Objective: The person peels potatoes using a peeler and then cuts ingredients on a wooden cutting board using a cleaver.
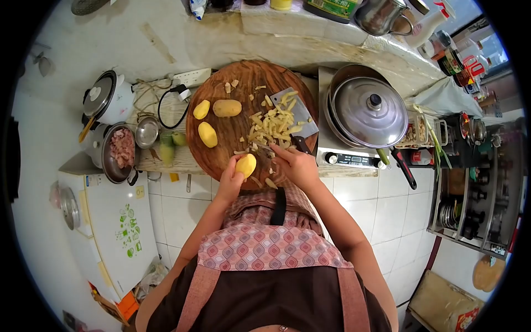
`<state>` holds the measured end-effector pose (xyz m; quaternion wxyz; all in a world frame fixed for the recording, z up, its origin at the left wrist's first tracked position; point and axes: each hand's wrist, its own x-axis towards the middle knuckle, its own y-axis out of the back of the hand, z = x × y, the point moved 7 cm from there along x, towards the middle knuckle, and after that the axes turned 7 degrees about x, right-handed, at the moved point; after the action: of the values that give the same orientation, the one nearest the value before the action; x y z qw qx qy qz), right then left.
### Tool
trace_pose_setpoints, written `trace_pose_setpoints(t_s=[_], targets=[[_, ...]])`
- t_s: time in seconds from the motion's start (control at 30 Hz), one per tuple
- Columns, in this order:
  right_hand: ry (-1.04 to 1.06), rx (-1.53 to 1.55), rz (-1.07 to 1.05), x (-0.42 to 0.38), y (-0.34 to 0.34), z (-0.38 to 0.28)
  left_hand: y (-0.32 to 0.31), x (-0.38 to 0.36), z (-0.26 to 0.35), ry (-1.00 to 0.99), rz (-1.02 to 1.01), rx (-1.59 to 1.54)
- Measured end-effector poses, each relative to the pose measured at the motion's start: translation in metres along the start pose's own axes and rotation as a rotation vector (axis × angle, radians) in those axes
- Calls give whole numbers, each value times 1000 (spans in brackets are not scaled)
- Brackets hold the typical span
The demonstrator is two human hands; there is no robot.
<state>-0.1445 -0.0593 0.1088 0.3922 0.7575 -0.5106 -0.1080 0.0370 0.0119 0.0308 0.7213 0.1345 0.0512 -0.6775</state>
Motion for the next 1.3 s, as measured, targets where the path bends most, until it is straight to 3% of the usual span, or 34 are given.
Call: trace_pose_setpoints(t_s=[0.1,0.2,0.3,0.33,0.43,0.47,0.57,0.6,0.7,0.77,0.83,0.9,0.97,1.03,1.1,1.23,1.3], targets=[[24,33,-66,-2,7,-14,2,-1,2,-11,34,107],[-19,-332,-169,-1,1,10,3,-3,11,-89,47,222],[-79,-249,-89,-2,9,26,2,1,20,-115,48,248],[-51,-188,-24,-3,13,16,2,-3,20,-110,62,259],[42,-116,-85,-7,6,-23,2,0,22,-65,113,406],[53,-189,-179,-8,-1,-30,1,2,10,-47,115,363],[-6,-217,-102,-5,-8,-1,0,-1,15,21,76,395],[-84,-391,-150,-2,-10,13,1,-1,15,18,78,397],[-165,-291,-62,-6,3,24,1,1,17,-1,134,441],[-140,-248,-59,-7,8,-2,2,-4,26,-201,250,527],[11,-164,-140,-5,1,-30,0,-2,24,-189,239,548],[-31,-199,-172,-4,-5,-20,0,-3,20,-177,229,571],[-222,-402,-243,0,-13,13,-1,3,-1,-36,136,423],[-252,-377,-230,-2,-13,26,0,3,2,-116,168,495],[-417,-56,-184,-8,-18,32,-5,6,-21,182,27,-9],[-462,248,-200,-20,-51,24,-11,10,-12,176,94,-344],[-397,280,-201,-20,-58,24,-16,10,-10,227,-43,-408]])
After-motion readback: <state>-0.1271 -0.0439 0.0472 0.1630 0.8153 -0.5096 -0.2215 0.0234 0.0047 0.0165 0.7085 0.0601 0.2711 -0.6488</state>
